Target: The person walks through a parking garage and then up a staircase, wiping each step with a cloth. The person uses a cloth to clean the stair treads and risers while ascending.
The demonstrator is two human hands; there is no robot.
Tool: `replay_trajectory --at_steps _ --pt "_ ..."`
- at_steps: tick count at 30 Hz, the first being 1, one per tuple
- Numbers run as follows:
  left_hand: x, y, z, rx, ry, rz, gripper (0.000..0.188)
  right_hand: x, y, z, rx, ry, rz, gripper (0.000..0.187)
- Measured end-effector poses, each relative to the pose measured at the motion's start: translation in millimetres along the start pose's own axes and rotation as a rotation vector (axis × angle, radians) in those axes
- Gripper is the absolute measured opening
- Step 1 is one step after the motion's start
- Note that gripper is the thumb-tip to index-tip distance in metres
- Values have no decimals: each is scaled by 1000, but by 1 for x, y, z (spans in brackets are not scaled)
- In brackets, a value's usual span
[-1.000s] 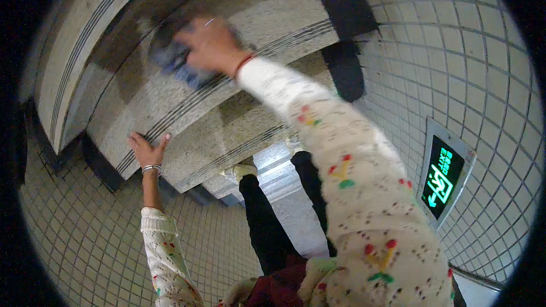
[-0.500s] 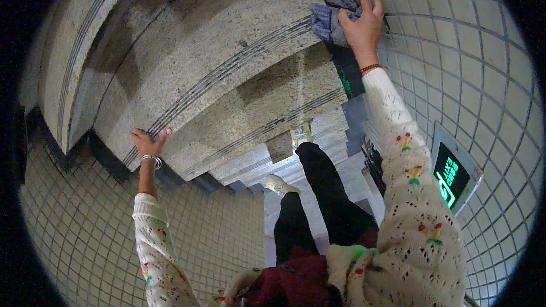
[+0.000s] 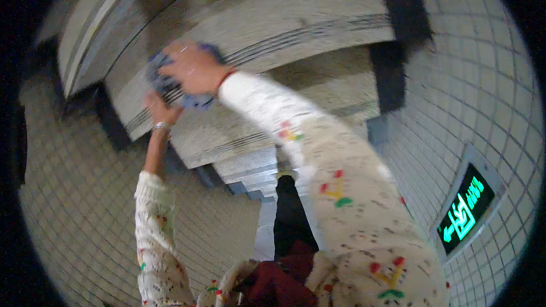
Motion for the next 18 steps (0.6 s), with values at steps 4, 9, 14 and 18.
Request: replay_trajectory --at_steps 4,9,14,18 --pt "-14 64 -14 -262 786 202 116 27 12 41 -154 -105 44 59" --pt "-116 253 -99 -152 896 -17 88 46 10 117 -482 631 195 69" --pt "-216 420 -182 427 1074 -65 55 -43 -78 76 -572 675 176 78" --pt "-252 471 -172 327 1155 -135 47 -98 -167 -98 -6 -266 -124 58"
Point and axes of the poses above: each hand's wrist, its own y-axis away from the middle knuckle, its own x-axis out of the back of the hand, z = x × y, the point moved 1 cm from there along -y, towards the middle knuckle, and after that the axes turned 13 degrees about y, right-handed, at the moved point
